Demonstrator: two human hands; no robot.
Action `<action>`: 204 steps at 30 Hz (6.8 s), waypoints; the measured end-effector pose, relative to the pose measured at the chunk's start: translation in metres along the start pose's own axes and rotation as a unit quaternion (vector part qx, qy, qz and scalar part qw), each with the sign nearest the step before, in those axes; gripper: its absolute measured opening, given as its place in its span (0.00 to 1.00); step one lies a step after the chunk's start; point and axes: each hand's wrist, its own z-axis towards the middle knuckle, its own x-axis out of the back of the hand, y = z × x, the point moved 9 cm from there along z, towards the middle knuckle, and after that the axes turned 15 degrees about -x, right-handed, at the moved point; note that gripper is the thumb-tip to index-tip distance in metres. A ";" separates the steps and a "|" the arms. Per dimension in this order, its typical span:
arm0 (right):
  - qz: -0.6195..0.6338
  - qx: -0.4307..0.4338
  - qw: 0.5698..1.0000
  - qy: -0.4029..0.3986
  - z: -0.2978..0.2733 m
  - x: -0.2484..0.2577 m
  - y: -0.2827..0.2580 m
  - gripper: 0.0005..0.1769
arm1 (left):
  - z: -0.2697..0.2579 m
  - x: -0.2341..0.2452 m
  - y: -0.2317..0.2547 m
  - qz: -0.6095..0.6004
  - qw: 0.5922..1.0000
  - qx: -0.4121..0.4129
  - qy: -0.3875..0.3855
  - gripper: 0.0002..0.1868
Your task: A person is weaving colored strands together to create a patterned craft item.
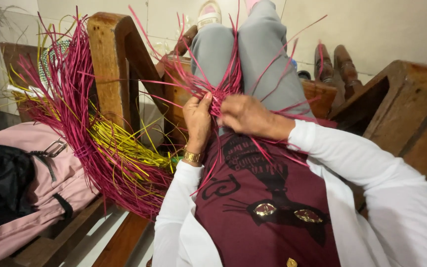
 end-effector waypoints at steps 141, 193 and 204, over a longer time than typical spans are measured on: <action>-0.088 -0.124 0.988 -0.038 0.080 0.151 -0.123 0.09 | 0.020 0.299 0.159 0.303 0.930 0.022 0.206 0.20; -0.170 0.357 0.913 0.098 0.162 -0.103 -0.262 0.05 | 0.013 0.279 0.103 0.161 0.968 -0.006 0.190 0.05; -0.155 0.385 0.909 0.017 0.162 -0.108 -0.270 0.09 | 0.012 0.276 0.102 0.138 0.970 -0.016 0.200 0.06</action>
